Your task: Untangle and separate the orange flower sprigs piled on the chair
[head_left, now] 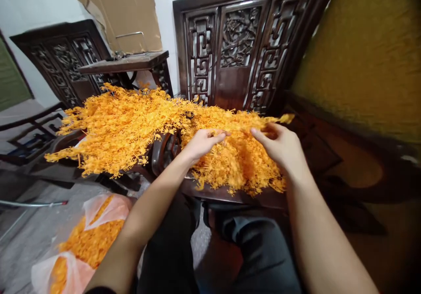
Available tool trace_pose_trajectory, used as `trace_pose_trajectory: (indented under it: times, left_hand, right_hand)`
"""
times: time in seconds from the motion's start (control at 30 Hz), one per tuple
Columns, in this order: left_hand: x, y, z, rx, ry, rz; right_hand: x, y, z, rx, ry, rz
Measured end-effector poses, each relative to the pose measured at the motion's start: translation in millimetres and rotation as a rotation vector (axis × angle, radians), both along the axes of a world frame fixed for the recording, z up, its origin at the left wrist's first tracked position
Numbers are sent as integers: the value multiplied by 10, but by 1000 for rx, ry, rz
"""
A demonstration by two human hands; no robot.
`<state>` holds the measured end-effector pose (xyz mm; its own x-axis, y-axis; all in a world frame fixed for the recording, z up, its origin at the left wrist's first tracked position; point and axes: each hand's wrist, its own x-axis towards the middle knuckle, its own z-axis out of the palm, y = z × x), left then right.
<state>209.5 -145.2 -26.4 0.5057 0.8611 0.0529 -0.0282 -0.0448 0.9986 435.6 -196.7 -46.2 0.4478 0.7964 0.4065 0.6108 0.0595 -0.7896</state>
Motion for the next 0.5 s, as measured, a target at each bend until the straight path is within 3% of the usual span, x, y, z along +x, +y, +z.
trace_pose_trajectory:
  times: [0.07, 0.13, 0.23, 0.33, 0.5]
  left_hand:
    - [-24, 46, -88, -22, -23, 60]
    - [-26, 32, -118, -105, -65, 79]
    - [-15, -81, -57, -198, -106, 18]
    - [-26, -221, 70, -253, -223, 0]
    - [-137, -297, 213, -539, -451, -259]
  right_hand:
    - [15, -132, 39, -99, -210, -113]
    - [-62, -243, 139, -12, -320, -84]
    - [-311, -326, 234, 237, -408, 298]
    - [-554, -299, 151, 298, -390, 632]
    - [-647, -256, -17, 260, -304, 728]
